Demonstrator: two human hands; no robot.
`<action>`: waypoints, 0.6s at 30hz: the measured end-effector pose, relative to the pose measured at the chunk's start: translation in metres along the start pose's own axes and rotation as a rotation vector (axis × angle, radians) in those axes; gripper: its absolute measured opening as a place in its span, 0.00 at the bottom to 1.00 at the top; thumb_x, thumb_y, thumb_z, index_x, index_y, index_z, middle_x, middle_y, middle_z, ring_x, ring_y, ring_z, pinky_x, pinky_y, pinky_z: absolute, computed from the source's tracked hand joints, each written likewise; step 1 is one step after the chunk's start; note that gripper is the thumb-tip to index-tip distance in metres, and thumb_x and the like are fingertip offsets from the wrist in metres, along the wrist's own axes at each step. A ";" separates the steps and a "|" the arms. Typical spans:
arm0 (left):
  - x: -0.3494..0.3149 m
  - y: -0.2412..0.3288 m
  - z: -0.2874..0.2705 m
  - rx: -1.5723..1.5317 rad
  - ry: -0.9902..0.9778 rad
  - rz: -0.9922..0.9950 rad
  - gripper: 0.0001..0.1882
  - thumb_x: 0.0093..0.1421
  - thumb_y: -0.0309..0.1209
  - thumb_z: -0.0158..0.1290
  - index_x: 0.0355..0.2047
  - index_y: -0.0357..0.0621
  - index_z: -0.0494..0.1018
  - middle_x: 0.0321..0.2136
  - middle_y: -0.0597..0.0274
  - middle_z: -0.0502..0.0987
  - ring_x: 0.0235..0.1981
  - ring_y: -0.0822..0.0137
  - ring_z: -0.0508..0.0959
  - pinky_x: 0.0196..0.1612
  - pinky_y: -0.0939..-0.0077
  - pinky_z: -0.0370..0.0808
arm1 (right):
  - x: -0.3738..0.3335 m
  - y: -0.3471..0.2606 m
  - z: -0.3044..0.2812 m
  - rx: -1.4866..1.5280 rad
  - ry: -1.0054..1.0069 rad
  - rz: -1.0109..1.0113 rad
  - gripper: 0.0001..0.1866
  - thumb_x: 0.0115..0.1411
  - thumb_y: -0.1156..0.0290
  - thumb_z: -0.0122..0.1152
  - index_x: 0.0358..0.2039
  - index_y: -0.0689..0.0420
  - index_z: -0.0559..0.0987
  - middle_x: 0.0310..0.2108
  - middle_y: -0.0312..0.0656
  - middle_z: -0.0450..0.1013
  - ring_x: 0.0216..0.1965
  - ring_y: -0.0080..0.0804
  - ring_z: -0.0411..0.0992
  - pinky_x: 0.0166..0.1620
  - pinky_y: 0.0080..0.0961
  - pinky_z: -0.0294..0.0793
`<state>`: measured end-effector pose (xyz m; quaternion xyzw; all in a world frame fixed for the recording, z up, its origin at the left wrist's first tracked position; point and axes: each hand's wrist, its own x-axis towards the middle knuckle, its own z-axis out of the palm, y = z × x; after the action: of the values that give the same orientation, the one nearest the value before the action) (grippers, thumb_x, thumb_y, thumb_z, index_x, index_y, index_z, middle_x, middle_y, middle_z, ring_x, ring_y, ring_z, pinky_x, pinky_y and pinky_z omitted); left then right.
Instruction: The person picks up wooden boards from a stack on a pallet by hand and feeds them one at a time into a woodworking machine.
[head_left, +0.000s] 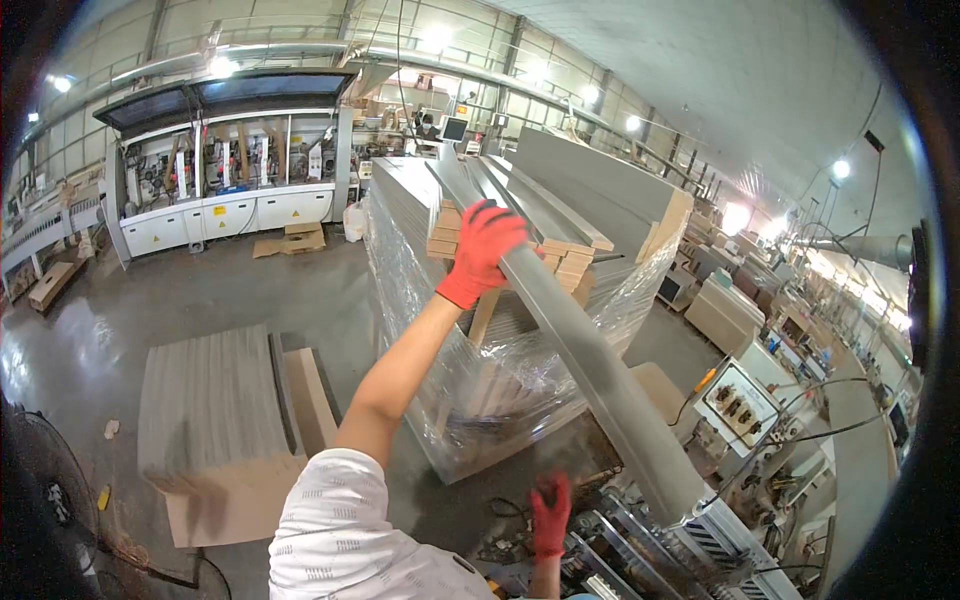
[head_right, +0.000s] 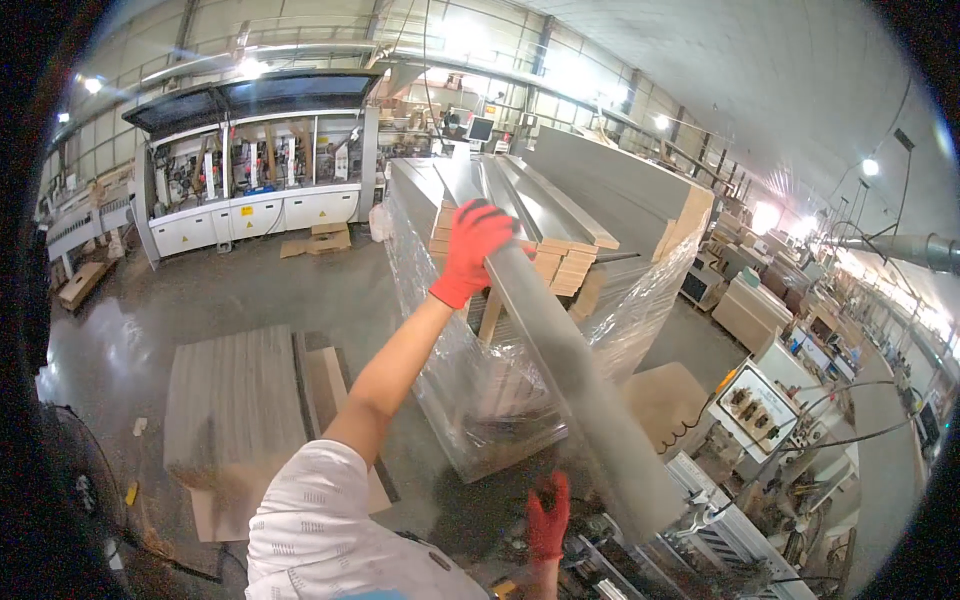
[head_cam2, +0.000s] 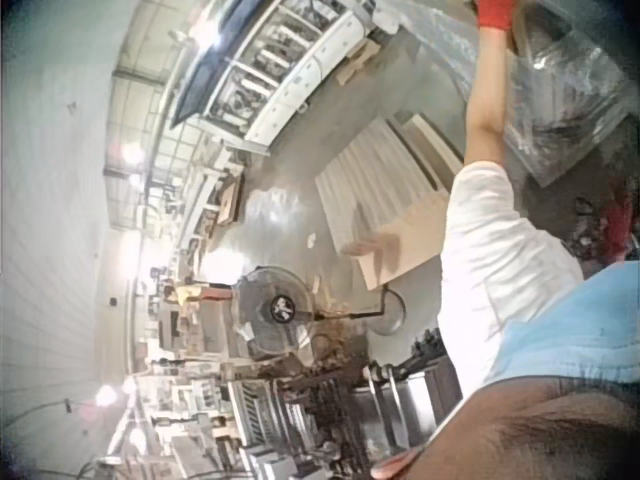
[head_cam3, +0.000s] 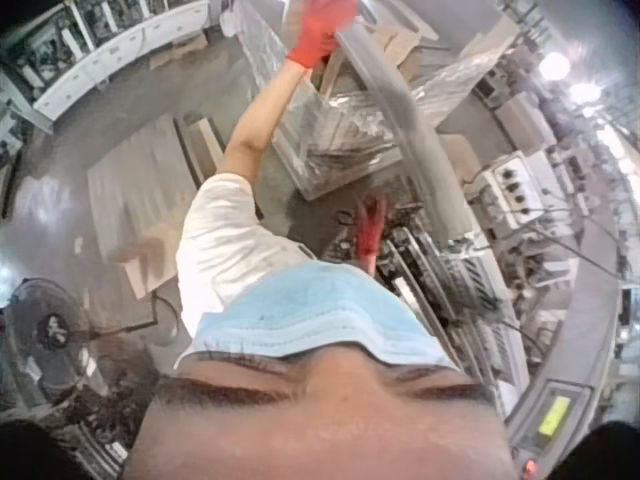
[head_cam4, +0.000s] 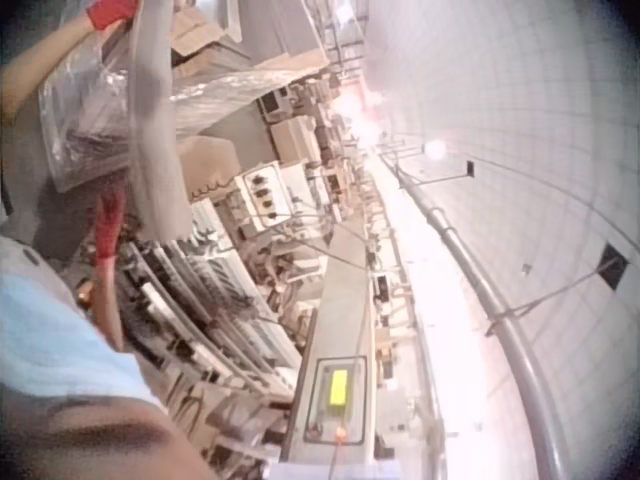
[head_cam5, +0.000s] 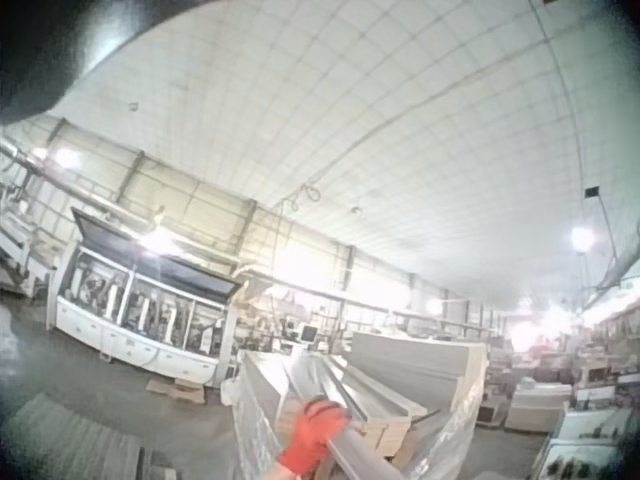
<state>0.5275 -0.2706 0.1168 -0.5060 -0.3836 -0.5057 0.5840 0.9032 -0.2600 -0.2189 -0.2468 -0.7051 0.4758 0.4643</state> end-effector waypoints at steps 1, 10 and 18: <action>0.000 0.005 0.006 -0.079 -0.032 0.155 0.18 0.46 0.36 0.67 0.39 0.54 0.77 0.46 0.68 0.79 0.45 0.58 0.77 0.57 0.49 0.68 | 0.019 -0.029 -0.003 0.061 -0.011 -0.039 0.36 0.58 0.80 0.66 0.67 0.57 0.64 0.63 0.44 0.68 0.61 0.35 0.67 0.62 0.33 0.66; 0.007 0.146 -0.017 -0.236 -0.196 0.728 0.11 0.44 0.37 0.64 0.31 0.64 0.79 0.44 0.74 0.79 0.46 0.61 0.77 0.52 0.55 0.74 | -0.008 -0.207 -0.027 0.661 0.663 -0.293 0.36 0.69 0.61 0.57 0.72 0.55 0.54 0.63 0.49 0.65 0.61 0.42 0.66 0.63 0.43 0.67; -0.009 0.167 -0.009 -0.293 -0.706 0.438 0.37 0.37 0.51 0.64 0.48 0.50 0.76 0.51 0.59 0.75 0.56 0.51 0.73 0.63 0.37 0.63 | -0.167 -0.042 -0.215 -0.287 1.399 -0.094 0.30 0.68 0.51 0.57 0.63 0.57 0.68 0.61 0.39 0.68 0.59 0.36 0.69 0.64 0.41 0.67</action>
<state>0.6890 -0.2818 0.0722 -0.7949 -0.3674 -0.2149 0.4324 1.1729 -0.3147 -0.2263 -0.5223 -0.3074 0.0881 0.7905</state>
